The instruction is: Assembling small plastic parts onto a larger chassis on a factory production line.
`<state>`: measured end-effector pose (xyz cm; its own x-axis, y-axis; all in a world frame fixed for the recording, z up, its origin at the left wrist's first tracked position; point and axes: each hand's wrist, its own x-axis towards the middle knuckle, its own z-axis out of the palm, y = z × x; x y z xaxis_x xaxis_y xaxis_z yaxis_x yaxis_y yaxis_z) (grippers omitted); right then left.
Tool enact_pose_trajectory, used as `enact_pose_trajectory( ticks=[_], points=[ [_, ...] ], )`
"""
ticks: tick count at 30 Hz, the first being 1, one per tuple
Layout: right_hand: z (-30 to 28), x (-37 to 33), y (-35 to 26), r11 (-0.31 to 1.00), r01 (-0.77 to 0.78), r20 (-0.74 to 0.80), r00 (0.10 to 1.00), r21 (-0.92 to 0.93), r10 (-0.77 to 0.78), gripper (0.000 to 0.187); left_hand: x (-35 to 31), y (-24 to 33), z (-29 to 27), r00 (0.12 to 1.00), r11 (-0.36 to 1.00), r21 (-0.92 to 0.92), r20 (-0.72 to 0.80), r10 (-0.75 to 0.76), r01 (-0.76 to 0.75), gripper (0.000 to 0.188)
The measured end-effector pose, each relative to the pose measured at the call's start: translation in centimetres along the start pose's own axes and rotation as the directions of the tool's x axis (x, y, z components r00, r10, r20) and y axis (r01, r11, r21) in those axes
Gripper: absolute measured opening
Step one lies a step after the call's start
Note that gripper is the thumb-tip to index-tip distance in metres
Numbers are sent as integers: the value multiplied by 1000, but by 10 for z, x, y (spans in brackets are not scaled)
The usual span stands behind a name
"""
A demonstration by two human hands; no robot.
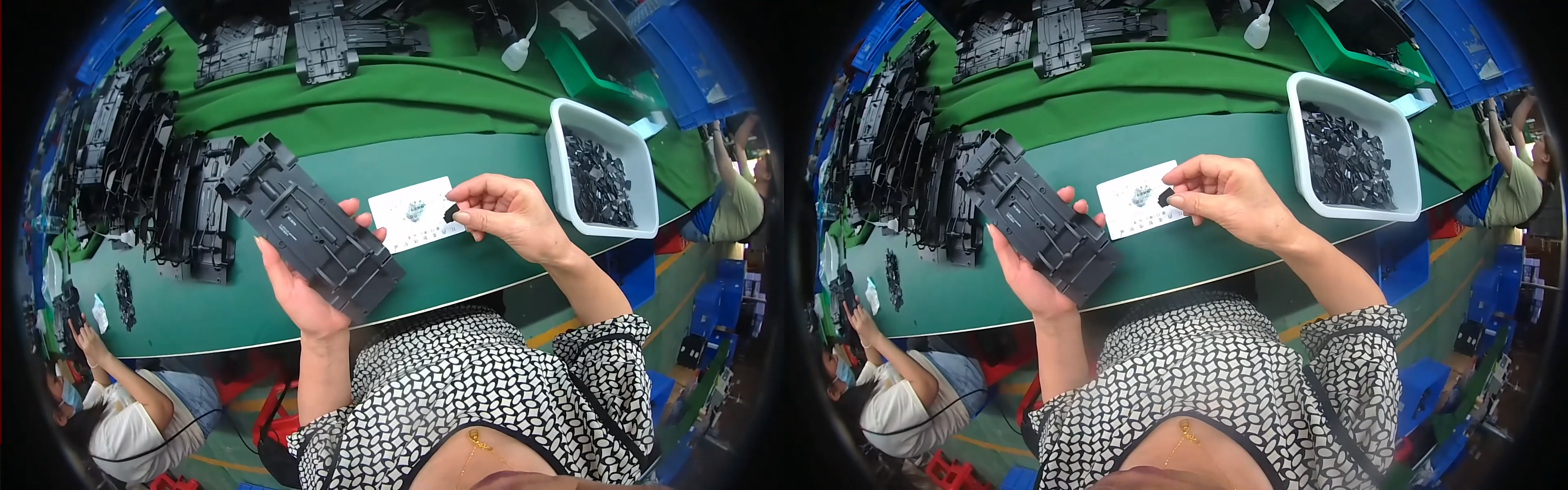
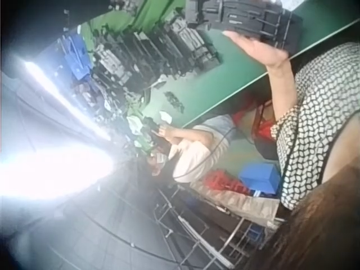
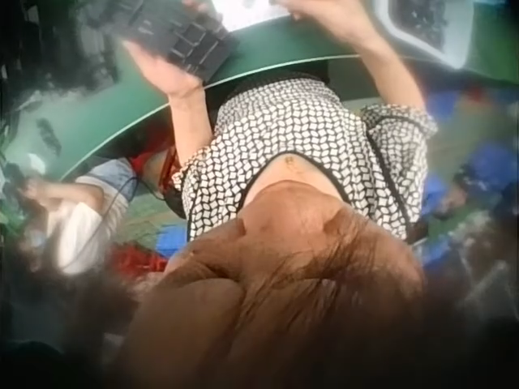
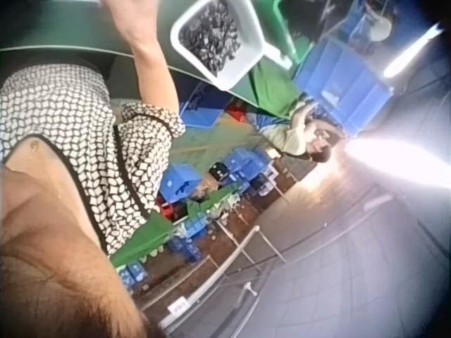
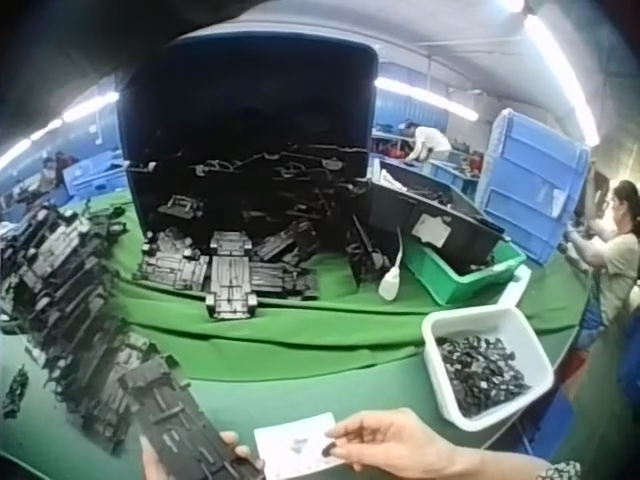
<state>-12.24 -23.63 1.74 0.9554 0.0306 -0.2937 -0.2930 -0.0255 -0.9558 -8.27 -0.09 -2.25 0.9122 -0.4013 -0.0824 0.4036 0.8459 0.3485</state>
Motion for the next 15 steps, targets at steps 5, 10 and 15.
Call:
enact_pose_trajectory(
  ticks=[5,10,15],
  points=[
    [0,-1,2,1000,21,-3,1000,-4,-21,20,0,-1,0,1000,1000,14,-10,-7,7,78],
    [-3,-5,4,978,163,31,987,-133,-160,21,0,-2,2,1000,1000,16,-15,-8,8,79],
    [-4,-7,-1,992,62,77,995,113,-71,19,0,-1,1,999,999,48,-34,0,2,79]
  ],
)
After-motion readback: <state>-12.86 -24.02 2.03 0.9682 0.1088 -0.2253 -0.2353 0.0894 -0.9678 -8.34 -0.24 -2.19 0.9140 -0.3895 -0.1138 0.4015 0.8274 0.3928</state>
